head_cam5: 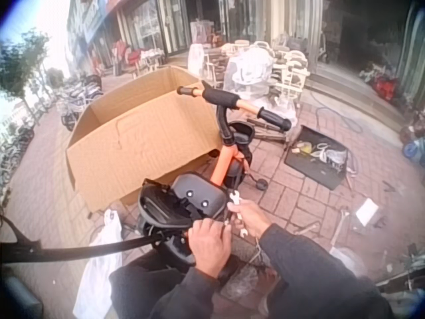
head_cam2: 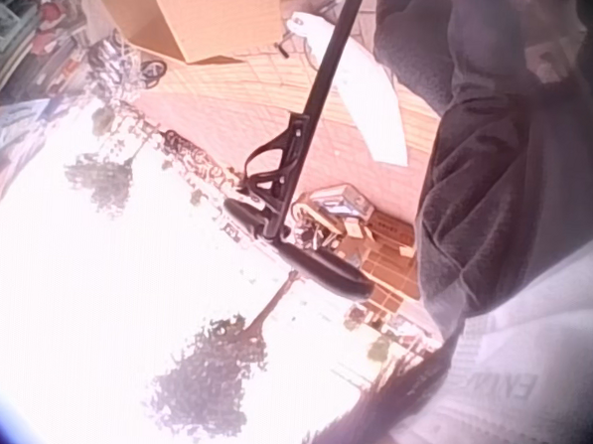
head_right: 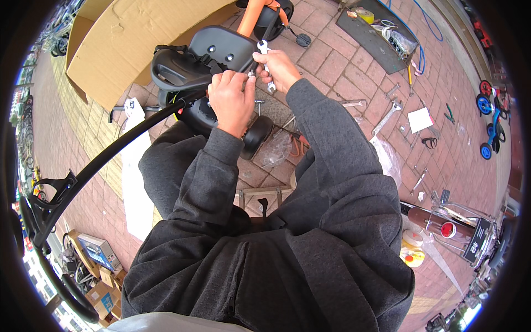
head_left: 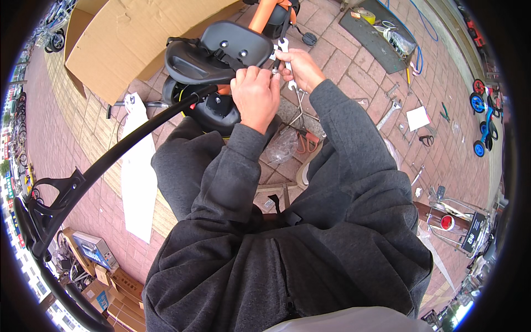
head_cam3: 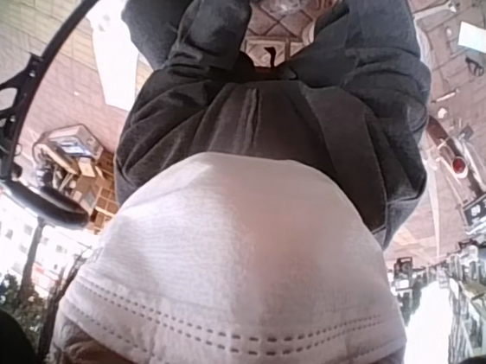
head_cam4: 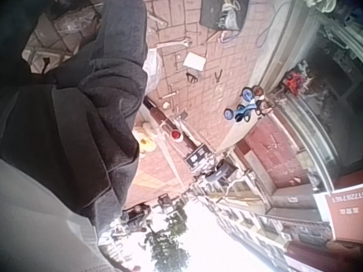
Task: The person assembles a child's tricycle by attaching the handlebar to the frame. They use a wrench to tighten bolts and nuts, securing the handlebar in place.
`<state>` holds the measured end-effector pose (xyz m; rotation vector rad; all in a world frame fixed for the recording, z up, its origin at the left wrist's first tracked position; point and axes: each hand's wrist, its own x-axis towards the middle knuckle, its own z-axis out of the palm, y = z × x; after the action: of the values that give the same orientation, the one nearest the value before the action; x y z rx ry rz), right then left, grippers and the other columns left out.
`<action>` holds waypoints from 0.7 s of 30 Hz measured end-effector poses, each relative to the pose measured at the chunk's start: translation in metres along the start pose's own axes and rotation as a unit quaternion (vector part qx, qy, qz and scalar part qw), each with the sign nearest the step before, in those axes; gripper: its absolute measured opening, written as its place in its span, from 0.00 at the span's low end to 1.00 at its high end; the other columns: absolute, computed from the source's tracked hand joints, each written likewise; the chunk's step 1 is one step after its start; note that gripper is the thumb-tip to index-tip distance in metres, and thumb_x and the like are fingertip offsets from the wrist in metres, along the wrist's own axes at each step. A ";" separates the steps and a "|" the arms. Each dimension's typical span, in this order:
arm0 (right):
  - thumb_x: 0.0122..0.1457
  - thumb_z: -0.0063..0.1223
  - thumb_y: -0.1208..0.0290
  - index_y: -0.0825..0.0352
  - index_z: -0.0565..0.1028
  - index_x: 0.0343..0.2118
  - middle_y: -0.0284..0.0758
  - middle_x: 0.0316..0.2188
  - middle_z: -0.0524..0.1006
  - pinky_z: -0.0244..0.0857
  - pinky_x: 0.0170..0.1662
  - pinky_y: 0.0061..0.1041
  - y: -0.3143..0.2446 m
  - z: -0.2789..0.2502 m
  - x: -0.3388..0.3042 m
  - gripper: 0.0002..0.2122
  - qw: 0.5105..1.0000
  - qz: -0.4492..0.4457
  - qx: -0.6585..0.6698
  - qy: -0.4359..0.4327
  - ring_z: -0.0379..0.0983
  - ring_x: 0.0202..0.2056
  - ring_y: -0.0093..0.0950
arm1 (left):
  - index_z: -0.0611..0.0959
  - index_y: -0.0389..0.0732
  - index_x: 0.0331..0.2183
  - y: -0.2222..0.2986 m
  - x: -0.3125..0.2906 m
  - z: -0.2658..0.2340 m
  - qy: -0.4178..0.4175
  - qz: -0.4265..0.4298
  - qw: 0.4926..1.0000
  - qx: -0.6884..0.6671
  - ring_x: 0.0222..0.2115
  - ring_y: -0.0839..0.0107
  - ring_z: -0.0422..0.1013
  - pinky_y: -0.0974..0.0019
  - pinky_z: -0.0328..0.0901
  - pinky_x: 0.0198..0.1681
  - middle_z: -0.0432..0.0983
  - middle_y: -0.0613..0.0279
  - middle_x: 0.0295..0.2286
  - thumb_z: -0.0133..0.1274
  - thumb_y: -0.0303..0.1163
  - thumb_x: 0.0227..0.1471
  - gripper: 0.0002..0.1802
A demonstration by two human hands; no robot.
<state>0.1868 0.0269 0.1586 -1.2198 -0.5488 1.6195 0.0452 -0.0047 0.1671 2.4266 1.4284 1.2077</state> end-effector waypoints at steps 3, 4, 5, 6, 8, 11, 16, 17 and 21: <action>0.54 0.48 0.71 0.67 0.65 0.24 0.30 0.16 0.64 0.48 0.14 0.14 0.001 0.001 0.000 0.07 1.000 -0.001 -0.009 -0.003 0.55 0.15 0.15 | 0.76 0.42 0.25 0.000 0.001 0.001 0.006 -0.011 1.000 -0.004 0.27 0.64 0.65 0.62 0.57 0.30 0.69 0.64 0.22 0.57 0.33 0.38 0.09; 0.54 0.48 0.71 0.67 0.65 0.24 0.30 0.16 0.64 0.48 0.14 0.14 0.001 0.001 0.000 0.07 1.000 -0.003 -0.014 0.001 0.55 0.15 0.15 | 0.76 0.42 0.25 0.001 0.002 0.002 0.014 -0.017 1.000 -0.009 0.26 0.64 0.65 0.63 0.58 0.29 0.69 0.64 0.21 0.58 0.34 0.38 0.09; 0.54 0.48 0.71 0.67 0.65 0.24 0.30 0.16 0.64 0.48 0.14 0.14 0.002 0.001 0.000 0.07 1.000 -0.004 -0.011 -0.002 0.55 0.15 0.15 | 0.76 0.42 0.24 0.001 0.002 0.002 0.022 -0.024 0.999 -0.015 0.25 0.64 0.65 0.63 0.58 0.28 0.69 0.64 0.20 0.58 0.34 0.37 0.10; 0.54 0.48 0.71 0.67 0.65 0.25 0.30 0.16 0.64 0.48 0.14 0.14 0.002 0.001 0.000 0.07 1.000 -0.007 -0.008 0.000 0.55 0.15 0.15 | 0.76 0.42 0.23 0.002 0.002 0.003 0.016 -0.029 0.999 -0.008 0.24 0.65 0.66 0.63 0.59 0.27 0.69 0.65 0.19 0.58 0.35 0.37 0.10; 0.54 0.47 0.71 0.67 0.65 0.25 0.30 0.16 0.64 0.48 0.14 0.14 0.003 0.000 0.001 0.07 1.000 -0.009 -0.003 0.000 0.55 0.15 0.15 | 0.76 0.42 0.21 0.001 0.004 0.003 0.006 -0.040 0.999 0.010 0.21 0.65 0.67 0.63 0.60 0.23 0.69 0.65 0.16 0.59 0.36 0.36 0.10; 0.54 0.47 0.71 0.67 0.66 0.25 0.30 0.16 0.64 0.49 0.14 0.14 0.005 -0.001 0.000 0.07 1.000 -0.013 -0.004 -0.008 0.56 0.15 0.15 | 0.75 0.41 0.17 0.003 0.001 0.002 -0.027 -0.076 0.997 -0.018 0.17 0.62 0.68 0.61 0.60 0.19 0.69 0.62 0.13 0.57 0.36 0.39 0.11; 0.57 0.44 0.68 0.68 0.69 0.29 0.27 0.16 0.66 0.49 0.15 0.12 0.005 -0.012 -0.015 0.08 0.996 -0.027 -0.086 -0.014 0.56 0.15 0.13 | 0.74 0.39 0.16 0.000 -0.001 0.001 -0.032 -0.060 0.997 -0.024 0.17 0.56 0.68 0.58 0.60 0.20 0.69 0.55 0.14 0.54 0.34 0.43 0.12; 0.57 0.43 0.68 0.68 0.69 0.29 0.26 0.16 0.66 0.49 0.16 0.12 0.005 -0.016 -0.021 0.08 0.987 -0.044 -0.151 -0.039 0.56 0.16 0.13 | 0.74 0.38 0.16 -0.001 -0.001 0.001 -0.025 -0.057 0.998 -0.030 0.18 0.55 0.68 0.58 0.61 0.20 0.69 0.54 0.15 0.53 0.33 0.44 0.12; 0.59 0.40 0.68 0.66 0.70 0.28 0.24 0.16 0.65 0.51 0.21 0.14 0.014 -0.029 -0.046 0.08 0.934 -0.066 -0.333 -0.110 0.57 0.19 0.13 | 0.73 0.38 0.16 -0.003 -0.002 0.002 -0.027 -0.048 0.998 -0.042 0.18 0.55 0.68 0.58 0.61 0.20 0.69 0.55 0.15 0.53 0.34 0.44 0.13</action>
<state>0.2063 -0.0258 0.1573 -1.4421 -1.3758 1.5057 0.0437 -0.0043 0.1633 2.2884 1.4312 1.1493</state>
